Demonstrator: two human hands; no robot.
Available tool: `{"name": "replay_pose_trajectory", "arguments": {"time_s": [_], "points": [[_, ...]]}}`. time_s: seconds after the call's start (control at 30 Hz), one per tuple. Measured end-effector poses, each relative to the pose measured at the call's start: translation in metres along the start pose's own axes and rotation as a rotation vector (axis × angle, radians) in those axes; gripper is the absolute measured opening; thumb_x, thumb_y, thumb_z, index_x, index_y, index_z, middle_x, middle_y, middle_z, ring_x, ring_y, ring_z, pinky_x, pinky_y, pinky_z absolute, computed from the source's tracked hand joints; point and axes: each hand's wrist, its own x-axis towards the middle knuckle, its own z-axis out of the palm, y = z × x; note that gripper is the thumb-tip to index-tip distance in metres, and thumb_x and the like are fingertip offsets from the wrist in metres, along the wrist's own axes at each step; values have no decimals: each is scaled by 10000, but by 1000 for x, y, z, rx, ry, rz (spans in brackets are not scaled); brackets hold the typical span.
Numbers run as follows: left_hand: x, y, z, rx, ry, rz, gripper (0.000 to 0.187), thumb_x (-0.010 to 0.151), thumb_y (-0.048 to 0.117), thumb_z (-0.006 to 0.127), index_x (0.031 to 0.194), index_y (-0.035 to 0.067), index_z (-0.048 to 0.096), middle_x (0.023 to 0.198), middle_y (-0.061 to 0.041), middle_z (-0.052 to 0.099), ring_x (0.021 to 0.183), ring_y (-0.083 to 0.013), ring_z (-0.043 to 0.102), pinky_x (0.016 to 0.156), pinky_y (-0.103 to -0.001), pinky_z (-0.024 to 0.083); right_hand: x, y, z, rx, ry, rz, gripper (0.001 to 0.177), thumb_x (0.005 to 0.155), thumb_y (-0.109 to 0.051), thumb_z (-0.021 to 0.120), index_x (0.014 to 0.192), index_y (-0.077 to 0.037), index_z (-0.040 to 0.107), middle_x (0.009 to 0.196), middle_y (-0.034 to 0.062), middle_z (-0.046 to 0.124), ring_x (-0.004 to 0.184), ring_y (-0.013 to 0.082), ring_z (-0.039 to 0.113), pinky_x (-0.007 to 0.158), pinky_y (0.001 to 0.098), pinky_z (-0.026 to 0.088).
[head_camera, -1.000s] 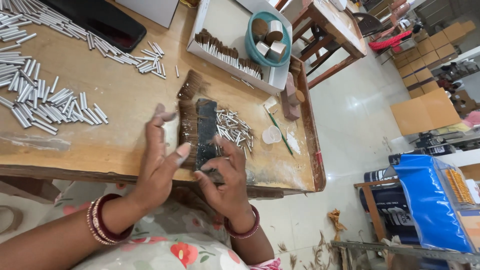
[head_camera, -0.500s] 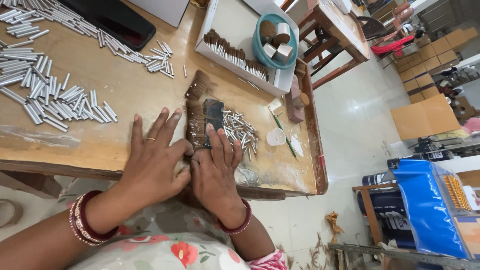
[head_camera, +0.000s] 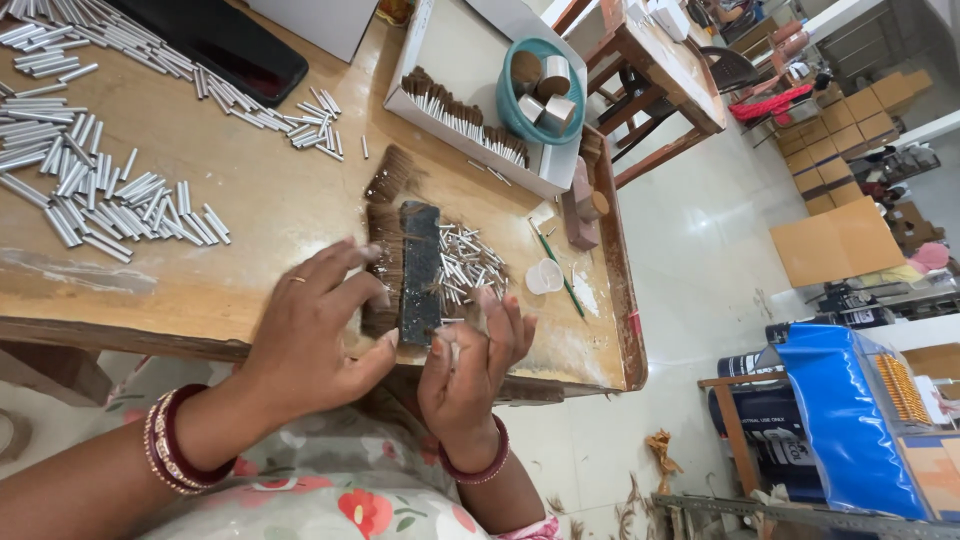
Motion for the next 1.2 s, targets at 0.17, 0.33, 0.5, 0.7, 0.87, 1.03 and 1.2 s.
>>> {"name": "replay_pose_trajectory", "arguments": {"time_s": [0.17, 0.33, 0.5, 0.7, 0.87, 1.03, 1.2], "points": [[-1, 20, 13, -313, -142, -132, 187, 876, 263, 662, 861, 77, 644, 861, -177, 656, 842, -401, 647, 694, -464, 503, -9, 2, 1, -119, 98, -102, 217, 1074, -254, 524, 1026, -78, 641, 1513, 181, 469, 1496, 348, 330, 1292, 560, 132], [-4, 25, 23, -365, -113, 0, 170, 961, 184, 592, 852, 54, 585, 717, -173, 602, 692, -414, 619, 571, -476, 466, -7, 6, -4, 131, 84, -22, 135, 1038, -175, 622, 1029, -42, 643, 1395, 171, 587, 1363, 337, 517, 1196, 495, 349], [-11, 32, 21, -354, -79, 53, 165, 985, 162, 558, 871, 43, 546, 704, -173, 574, 680, -416, 603, 572, -483, 457, -35, 24, 18, 1022, 19, 327, 175, 980, -96, 777, 1066, 23, 682, 1085, 175, 682, 928, 198, 657, 836, 292, 535], [-18, 27, 22, -400, -99, 10, 202, 1026, 169, 532, 870, 41, 538, 725, -184, 565, 700, -419, 602, 585, -478, 457, -19, -13, 22, 629, 216, 192, 210, 1056, -210, 660, 979, -23, 606, 975, 102, 656, 877, 169, 649, 790, 279, 534], [23, -17, -11, 164, -224, -16, 145, 976, 208, 535, 926, 75, 570, 798, -147, 646, 734, -381, 660, 628, -495, 524, -23, 1, 36, 646, 274, 162, 244, 1098, -256, 584, 998, -41, 526, 976, 91, 571, 836, 158, 579, 752, 276, 506], [80, -139, -98, 913, -141, -284, 196, 960, 69, 578, 1102, 59, 712, 1027, -158, 713, 938, -318, 709, 716, -458, 566, -25, 21, 28, 635, 299, 210, 267, 1090, -283, 582, 1010, -36, 517, 978, 91, 543, 795, 133, 536, 708, 250, 487], [78, -250, -105, 1398, 75, -164, 162, 911, 244, 738, 965, 111, 813, 1101, -151, 693, 1068, -292, 648, 881, -405, 514, -20, 22, 21, 605, 286, 226, 286, 1094, -284, 585, 1028, -12, 526, 1003, 106, 549, 815, 135, 522, 737, 249, 469]]}}
